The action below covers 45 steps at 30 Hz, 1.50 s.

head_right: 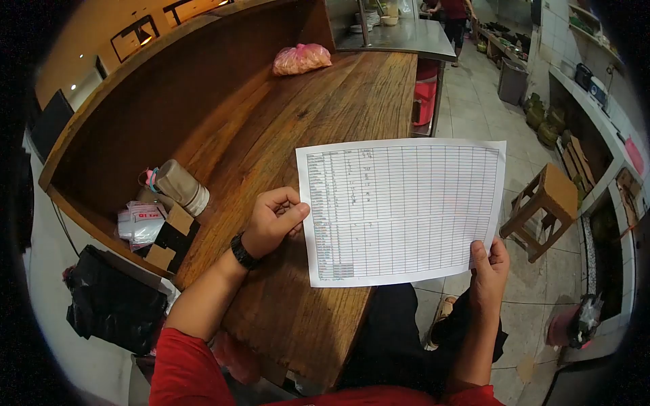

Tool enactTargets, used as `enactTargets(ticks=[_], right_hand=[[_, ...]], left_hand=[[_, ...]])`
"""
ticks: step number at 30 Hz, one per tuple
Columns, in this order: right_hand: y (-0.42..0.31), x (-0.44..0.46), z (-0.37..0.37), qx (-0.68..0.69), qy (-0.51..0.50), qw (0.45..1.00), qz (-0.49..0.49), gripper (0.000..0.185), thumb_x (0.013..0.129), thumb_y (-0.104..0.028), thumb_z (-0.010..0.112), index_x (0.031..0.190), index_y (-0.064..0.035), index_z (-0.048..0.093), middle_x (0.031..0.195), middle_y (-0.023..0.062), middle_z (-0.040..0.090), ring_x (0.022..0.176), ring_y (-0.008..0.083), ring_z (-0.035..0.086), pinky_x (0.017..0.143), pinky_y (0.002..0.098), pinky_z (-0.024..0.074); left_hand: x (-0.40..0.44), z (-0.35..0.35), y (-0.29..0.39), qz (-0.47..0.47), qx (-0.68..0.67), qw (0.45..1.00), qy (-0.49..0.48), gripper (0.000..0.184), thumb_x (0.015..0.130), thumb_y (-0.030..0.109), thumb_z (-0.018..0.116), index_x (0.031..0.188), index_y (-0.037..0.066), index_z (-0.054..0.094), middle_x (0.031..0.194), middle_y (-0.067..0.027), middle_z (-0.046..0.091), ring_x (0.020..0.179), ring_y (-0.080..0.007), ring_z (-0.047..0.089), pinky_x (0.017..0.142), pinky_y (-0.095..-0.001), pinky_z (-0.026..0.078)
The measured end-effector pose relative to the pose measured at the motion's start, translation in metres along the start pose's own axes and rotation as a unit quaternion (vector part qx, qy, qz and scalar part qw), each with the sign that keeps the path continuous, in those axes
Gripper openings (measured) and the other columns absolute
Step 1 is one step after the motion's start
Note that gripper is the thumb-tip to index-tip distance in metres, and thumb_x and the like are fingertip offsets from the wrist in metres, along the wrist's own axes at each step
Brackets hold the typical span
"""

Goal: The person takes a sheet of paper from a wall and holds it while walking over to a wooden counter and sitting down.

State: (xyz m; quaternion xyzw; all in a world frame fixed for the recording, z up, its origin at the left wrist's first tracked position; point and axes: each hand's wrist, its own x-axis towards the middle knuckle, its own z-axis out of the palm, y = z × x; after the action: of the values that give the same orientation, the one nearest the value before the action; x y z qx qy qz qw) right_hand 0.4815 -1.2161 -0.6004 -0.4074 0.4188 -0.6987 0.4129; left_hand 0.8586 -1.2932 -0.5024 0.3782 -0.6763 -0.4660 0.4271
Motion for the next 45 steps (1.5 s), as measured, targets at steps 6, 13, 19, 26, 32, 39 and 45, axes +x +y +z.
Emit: enactTargets(ticks=[6,13,19,26,32,39,45], right_hand=[[0.002,0.000,-0.002,-0.003,0.005,1.000,0.002,0.035,0.095,-0.027,0.072,0.113,0.0004,0.063,0.102,0.0052,0.070,0.089,0.0115,0.064,0.082,0.0280,0.0497],[0.003,-0.001,0.001,-0.011,0.006,1.000,0.003,0.036,0.095,-0.028,0.072,0.113,0.0010,0.062,0.100,0.0051,0.070,0.087,0.0112,0.064,0.080,0.0274,0.0494],[0.002,-0.001,0.003,-0.009,0.012,1.000,-0.001,0.034,0.095,-0.026,0.071,0.113,0.0020,0.062,0.102,0.0062,0.070,0.088,0.0116,0.064,0.081,0.0278,0.0504],[0.006,0.000,0.002,0.019,0.016,1.000,-0.018,0.028,0.097,-0.020,0.068,0.112,0.0029,0.063,0.104,0.0075,0.070,0.090,0.0116,0.065,0.083,0.0274,0.0506],[0.005,-0.001,0.007,0.020,0.026,0.999,-0.026,0.024,0.098,-0.018,0.067,0.110,0.0024,0.063,0.103,0.0072,0.070,0.090,0.0113,0.064,0.083,0.0270,0.0500],[0.005,-0.001,0.009,0.025,0.031,0.999,-0.011,0.024,0.097,-0.019,0.068,0.108,0.0013,0.063,0.101,0.0073,0.070,0.089,0.0112,0.064,0.083,0.0266,0.0495],[0.003,-0.001,0.011,0.020,0.031,0.999,-0.009,0.023,0.097,-0.018,0.068,0.107,0.0015,0.063,0.101,0.0071,0.070,0.089,0.0112,0.064,0.083,0.0266,0.0491]], left_hand=[[0.000,-0.002,0.001,0.002,0.035,0.999,0.013,0.015,0.095,0.013,0.067,0.087,0.001,0.064,0.070,0.0017,0.062,0.059,-0.0024,0.053,0.053,-0.0201,0.041],[-0.001,-0.003,0.000,0.017,0.061,0.998,0.021,0.014,0.093,0.011,0.068,0.085,0.000,0.065,0.071,0.0019,0.063,0.060,-0.0023,0.053,0.055,-0.0203,0.041],[-0.001,-0.005,-0.001,0.018,0.071,0.997,0.016,0.013,0.093,0.011,0.067,0.086,0.000,0.066,0.072,0.0021,0.064,0.063,-0.0024,0.053,0.057,-0.0210,0.042],[0.000,-0.006,-0.005,0.006,0.064,0.998,0.010,0.013,0.094,0.011,0.067,0.086,0.000,0.066,0.072,0.0018,0.064,0.062,-0.0027,0.054,0.056,-0.0206,0.042],[0.000,-0.006,-0.005,0.013,0.061,0.998,0.014,0.013,0.094,0.011,0.067,0.086,0.000,0.066,0.073,0.0010,0.064,0.062,-0.0028,0.054,0.056,-0.0205,0.042],[0.000,-0.005,-0.004,0.014,0.041,0.999,0.015,0.013,0.095,0.011,0.066,0.089,0.000,0.066,0.073,0.0005,0.064,0.062,-0.0031,0.054,0.056,-0.0205,0.042],[0.001,-0.007,-0.004,0.023,0.050,0.998,0.009,0.014,0.096,0.011,0.065,0.088,0.000,0.065,0.072,0.0011,0.063,0.061,-0.0029,0.054,0.055,-0.0203,0.042]])
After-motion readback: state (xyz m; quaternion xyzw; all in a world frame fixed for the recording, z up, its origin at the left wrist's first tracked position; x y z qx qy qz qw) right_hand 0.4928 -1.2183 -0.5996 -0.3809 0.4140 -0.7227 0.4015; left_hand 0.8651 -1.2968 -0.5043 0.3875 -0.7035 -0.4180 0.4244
